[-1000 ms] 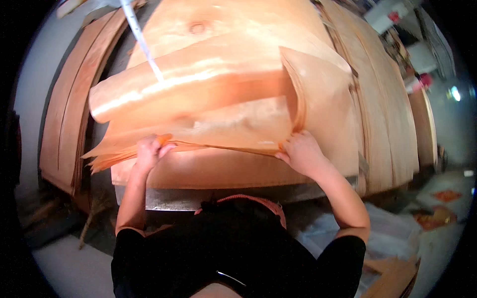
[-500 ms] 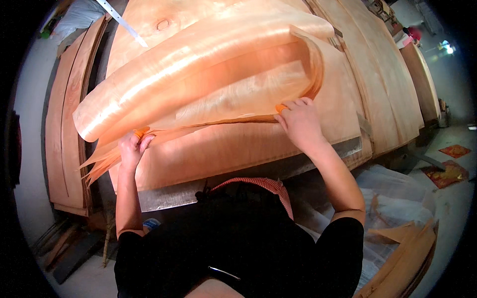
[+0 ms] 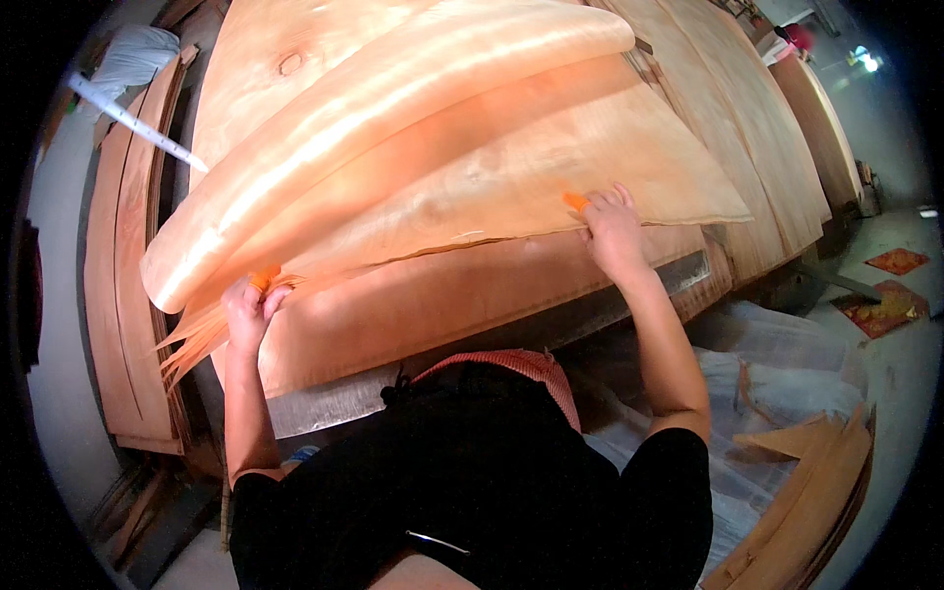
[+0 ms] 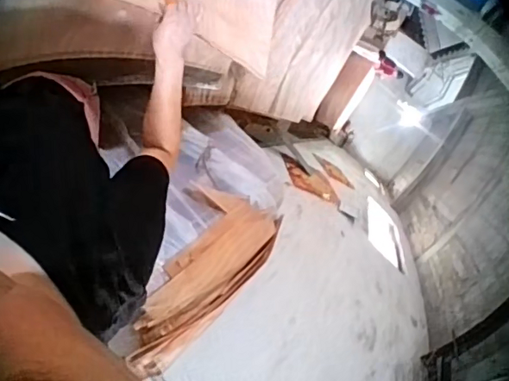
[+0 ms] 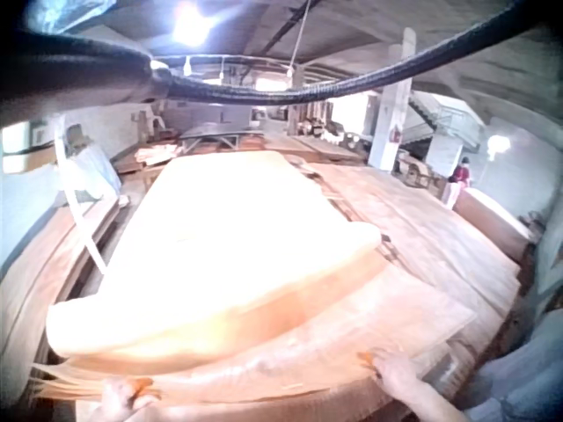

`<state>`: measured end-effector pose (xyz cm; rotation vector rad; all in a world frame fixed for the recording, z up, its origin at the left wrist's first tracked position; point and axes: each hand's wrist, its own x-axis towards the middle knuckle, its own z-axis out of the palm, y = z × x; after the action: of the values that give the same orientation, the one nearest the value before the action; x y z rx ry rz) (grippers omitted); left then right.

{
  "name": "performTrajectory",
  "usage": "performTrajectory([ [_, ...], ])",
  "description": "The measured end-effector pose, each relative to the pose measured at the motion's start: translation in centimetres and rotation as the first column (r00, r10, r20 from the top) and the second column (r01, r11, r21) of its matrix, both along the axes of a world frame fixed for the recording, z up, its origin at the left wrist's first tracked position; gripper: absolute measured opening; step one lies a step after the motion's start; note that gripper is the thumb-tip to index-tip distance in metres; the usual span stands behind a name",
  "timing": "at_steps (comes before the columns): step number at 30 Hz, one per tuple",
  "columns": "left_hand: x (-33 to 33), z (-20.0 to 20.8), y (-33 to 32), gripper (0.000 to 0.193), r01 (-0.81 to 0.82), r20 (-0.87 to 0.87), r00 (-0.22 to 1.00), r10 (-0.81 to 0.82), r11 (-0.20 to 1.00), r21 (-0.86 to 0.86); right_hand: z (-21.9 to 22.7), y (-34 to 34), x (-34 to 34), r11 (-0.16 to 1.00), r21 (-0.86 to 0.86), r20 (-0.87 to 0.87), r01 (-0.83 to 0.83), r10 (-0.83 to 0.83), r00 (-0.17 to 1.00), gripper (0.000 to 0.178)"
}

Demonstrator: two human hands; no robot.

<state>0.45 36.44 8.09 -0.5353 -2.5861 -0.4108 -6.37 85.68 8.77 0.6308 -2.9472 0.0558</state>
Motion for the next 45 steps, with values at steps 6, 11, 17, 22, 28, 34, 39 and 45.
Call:
performTrajectory([
  [6,-1.8,0.6,-0.3,0.030,0.087,0.027,0.996,-0.086,0.995,-0.049,-0.4,1.5,-0.7,0.994,-0.112,-0.154,0.001,-0.018,0.988,0.034],
  [11,-5.8,0.8,-3.2,0.028,-0.033,-0.020,0.999,0.031,0.990,-0.139,3.0,-3.6,0.7,0.950,-0.308,-0.441,-0.046,-0.100,0.892,0.040],
  [17,-17.0,2.4,-4.1,0.036,-0.138,-0.096,0.987,0.129,0.986,-0.097,-8.6,-5.4,-0.5,0.872,-0.428,0.051,-0.237,0.285,0.957,0.050],
  [22,-26.9,1.7,-6.9,0.040,-0.301,-0.055,0.953,0.296,0.929,-0.215,-18.6,-4.4,-4.4,0.898,-0.354,0.204,0.260,-0.197,0.959,0.062],
  [28,-34.0,0.4,-10.6,0.041,-0.651,-0.100,0.663,0.741,0.506,-0.566,-18.2,-5.3,-5.5,0.934,-0.186,0.303,0.306,-0.242,0.922,0.064],
  [34,-27.1,-2.2,4.4,0.065,-0.242,-0.133,0.963,0.233,0.969,-0.054,-18.7,-4.5,-5.2,0.933,-0.136,0.318,0.332,-0.277,0.907,0.066],
  [39,-16.6,-8.1,5.4,0.083,-0.211,0.244,0.930,0.276,0.942,-0.260,-18.1,-5.0,-5.4,0.941,-0.112,0.302,0.318,-0.273,0.913,0.066],
  [45,-14.1,-9.8,1.3,0.097,-0.161,0.135,0.968,0.211,0.938,-0.307,-19.0,-4.5,-5.1,0.939,-0.132,0.276,0.317,-0.272,0.922,0.069],
])
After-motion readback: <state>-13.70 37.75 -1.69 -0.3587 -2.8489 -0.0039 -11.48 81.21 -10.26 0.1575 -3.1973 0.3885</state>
